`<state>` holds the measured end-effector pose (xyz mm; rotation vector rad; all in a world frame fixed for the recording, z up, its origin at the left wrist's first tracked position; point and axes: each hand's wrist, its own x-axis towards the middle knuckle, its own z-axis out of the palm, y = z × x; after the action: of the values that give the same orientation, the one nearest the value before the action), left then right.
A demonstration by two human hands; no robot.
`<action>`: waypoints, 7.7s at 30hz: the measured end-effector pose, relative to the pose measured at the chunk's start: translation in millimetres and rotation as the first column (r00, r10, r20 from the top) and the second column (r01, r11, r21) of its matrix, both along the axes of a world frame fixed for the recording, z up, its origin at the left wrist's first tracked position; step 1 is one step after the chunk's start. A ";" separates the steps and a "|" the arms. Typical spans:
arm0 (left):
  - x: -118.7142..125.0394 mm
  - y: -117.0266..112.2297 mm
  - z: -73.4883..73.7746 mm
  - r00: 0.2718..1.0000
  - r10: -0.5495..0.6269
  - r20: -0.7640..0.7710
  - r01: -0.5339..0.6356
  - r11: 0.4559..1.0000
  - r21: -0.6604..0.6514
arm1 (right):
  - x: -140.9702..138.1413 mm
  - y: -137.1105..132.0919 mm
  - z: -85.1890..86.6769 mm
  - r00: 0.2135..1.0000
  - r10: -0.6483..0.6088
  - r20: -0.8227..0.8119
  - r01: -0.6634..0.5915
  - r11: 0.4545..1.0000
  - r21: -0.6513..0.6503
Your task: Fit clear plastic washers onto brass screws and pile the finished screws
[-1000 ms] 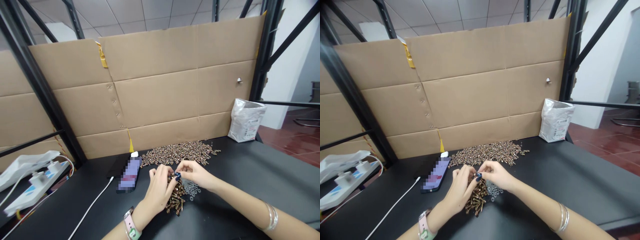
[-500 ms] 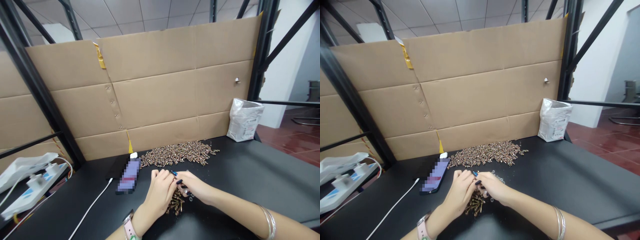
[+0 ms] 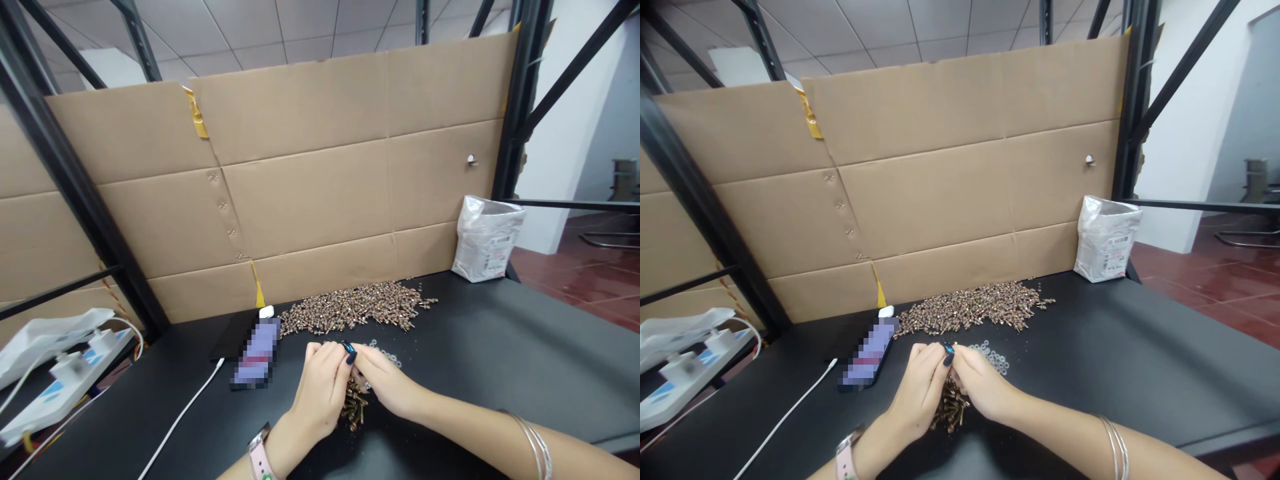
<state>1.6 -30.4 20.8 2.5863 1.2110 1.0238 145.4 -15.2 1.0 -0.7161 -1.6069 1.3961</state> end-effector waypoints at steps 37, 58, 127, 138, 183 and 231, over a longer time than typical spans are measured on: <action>-10.8 14.1 -6.1 0.914 0.389 -0.110 -0.396 0.917 -0.049 | 52.4 67.1 7.5 0.595 -0.665 0.450 -0.010 0.554 0.832; -12.4 5.6 4.6 0.990 0.121 -0.073 -0.127 0.989 -0.077 | 30.7 34.3 29.2 0.902 -0.209 0.378 -0.012 0.863 0.506; -0.7 -1.8 -5.2 0.993 0.096 0.072 -0.089 0.992 -0.091 | -3.3 0.4 5.3 0.989 0.020 -0.146 -0.042 0.988 -0.152; -3.1 3.0 -4.5 0.992 0.117 0.038 -0.114 0.991 -0.076 | -3.4 -2.4 4.6 0.998 -0.025 -0.063 0.020 0.997 -0.073; -9.5 3.8 5.2 0.978 0.190 -0.080 -0.192 0.981 -0.016 | 47.0 42.0 29.3 0.843 -0.311 0.438 -0.023 0.793 0.608; -6.8 6.6 0.8 0.960 0.209 0.185 -0.178 0.970 -0.168 | 27.3 5.6 31.0 0.870 -0.332 0.365 0.050 0.795 0.604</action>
<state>-5.2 -23.8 21.6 2.2242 1.4477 1.1489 172.8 -9.5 32.0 -0.8390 -2.1140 0.5261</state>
